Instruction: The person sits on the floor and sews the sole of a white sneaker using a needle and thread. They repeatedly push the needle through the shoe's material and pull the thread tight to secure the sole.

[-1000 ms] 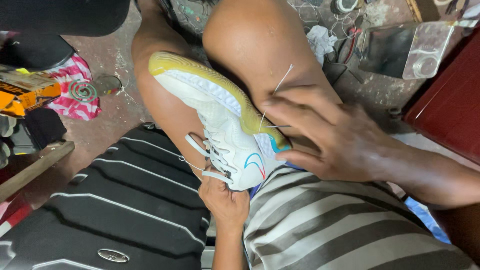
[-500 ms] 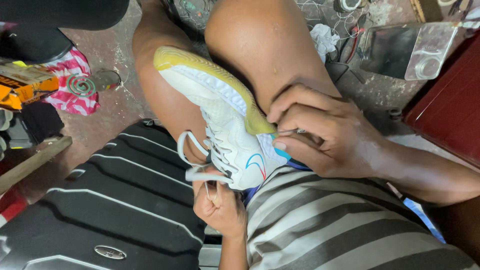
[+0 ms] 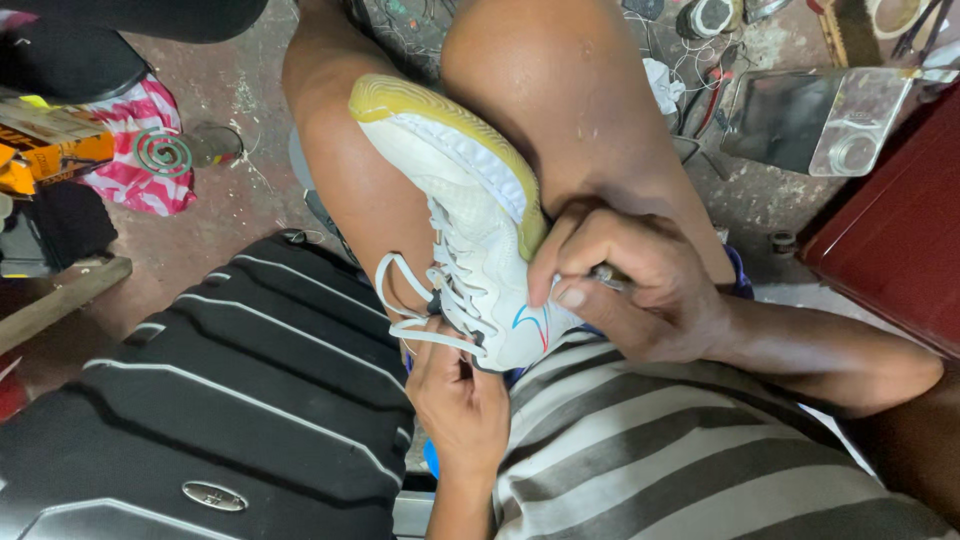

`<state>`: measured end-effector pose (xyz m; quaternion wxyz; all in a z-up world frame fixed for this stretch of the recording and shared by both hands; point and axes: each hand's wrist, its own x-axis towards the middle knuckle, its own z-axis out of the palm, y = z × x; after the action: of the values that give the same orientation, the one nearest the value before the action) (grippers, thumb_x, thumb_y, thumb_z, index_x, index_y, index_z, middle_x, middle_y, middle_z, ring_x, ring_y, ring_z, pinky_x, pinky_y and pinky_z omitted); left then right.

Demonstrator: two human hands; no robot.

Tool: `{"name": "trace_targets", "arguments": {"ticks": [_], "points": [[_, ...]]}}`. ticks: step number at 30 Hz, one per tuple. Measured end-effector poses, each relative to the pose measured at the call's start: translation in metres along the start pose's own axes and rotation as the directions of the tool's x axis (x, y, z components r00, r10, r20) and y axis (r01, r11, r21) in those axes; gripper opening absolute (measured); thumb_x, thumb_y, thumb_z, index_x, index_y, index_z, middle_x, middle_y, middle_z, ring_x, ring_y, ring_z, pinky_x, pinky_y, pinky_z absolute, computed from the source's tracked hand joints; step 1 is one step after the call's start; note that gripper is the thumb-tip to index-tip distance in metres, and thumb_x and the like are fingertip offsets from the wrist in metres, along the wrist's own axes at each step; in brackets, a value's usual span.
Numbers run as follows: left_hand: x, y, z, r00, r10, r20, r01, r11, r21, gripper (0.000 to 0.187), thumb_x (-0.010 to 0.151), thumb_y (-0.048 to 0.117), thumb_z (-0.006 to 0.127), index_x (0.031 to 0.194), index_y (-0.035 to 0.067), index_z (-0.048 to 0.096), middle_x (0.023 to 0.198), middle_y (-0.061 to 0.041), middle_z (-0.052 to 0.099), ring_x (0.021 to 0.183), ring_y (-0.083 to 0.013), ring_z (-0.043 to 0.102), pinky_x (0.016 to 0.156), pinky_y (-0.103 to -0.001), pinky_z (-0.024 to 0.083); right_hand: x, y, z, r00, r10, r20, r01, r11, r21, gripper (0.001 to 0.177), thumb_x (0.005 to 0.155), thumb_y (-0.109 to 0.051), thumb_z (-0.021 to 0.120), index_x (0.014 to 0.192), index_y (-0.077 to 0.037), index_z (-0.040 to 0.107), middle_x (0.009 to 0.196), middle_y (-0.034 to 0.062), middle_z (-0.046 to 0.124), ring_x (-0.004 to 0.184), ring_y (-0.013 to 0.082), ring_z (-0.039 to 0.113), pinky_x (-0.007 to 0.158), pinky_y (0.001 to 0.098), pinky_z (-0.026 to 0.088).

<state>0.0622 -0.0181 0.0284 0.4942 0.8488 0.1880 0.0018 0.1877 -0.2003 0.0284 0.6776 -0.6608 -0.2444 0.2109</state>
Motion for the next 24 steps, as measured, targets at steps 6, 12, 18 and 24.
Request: {"name": "trace_targets", "arguments": {"ticks": [6,12,18,24], "points": [[0.003,-0.016,0.004,1.0,0.017,0.003,-0.017,0.998,0.057,0.019,0.082,0.007,0.069,0.076,0.002,0.052,0.074,-0.012,0.051,0.067,-0.0291,0.049,0.066,-0.037,0.039,0.006,0.015,0.013,0.998,-0.038,0.042,0.048,0.956,-0.288,0.012,0.097,-0.007,0.067,0.091,-0.005,0.057,0.081,0.0081,0.064,0.064,0.0238,0.064,0.063,0.0366,0.051],[-0.006,-0.037,0.003,0.996,0.089,-0.01,-0.089,0.995,-0.053,0.021,0.088,0.01,0.07,0.076,0.003,0.054,0.08,-0.01,0.059,0.073,-0.0268,0.053,0.075,-0.035,0.041,0.01,0.025,0.022,0.987,-0.151,0.063,0.162,0.866,-0.473,0.016,0.092,-0.01,0.072,0.089,-0.005,0.057,0.077,0.0105,0.062,0.065,0.0301,0.063,0.062,0.0419,0.051],[-0.008,-0.029,-0.012,0.992,-0.067,0.103,0.089,0.971,-0.224,0.019,0.087,0.018,0.068,0.096,0.001,0.066,0.084,-0.008,0.057,0.071,-0.0258,0.051,0.075,-0.032,0.045,0.011,0.021,0.019,0.995,-0.099,0.004,0.093,0.919,-0.383,0.012,0.097,-0.007,0.067,0.092,-0.004,0.056,0.081,0.0085,0.064,0.067,0.0271,0.066,0.064,0.0385,0.052],[0.0,0.015,0.003,0.991,0.087,0.101,-0.097,0.99,0.1,0.043,0.078,0.03,0.091,0.106,0.003,0.073,0.097,-0.009,0.074,0.086,-0.02,0.067,0.076,-0.032,0.052,0.007,0.01,0.006,0.998,0.065,-0.006,-0.064,0.962,-0.266,0.013,0.1,-0.008,0.067,0.095,-0.002,0.057,0.087,0.0107,0.061,0.076,0.0229,0.062,0.072,0.0359,0.051]]}}
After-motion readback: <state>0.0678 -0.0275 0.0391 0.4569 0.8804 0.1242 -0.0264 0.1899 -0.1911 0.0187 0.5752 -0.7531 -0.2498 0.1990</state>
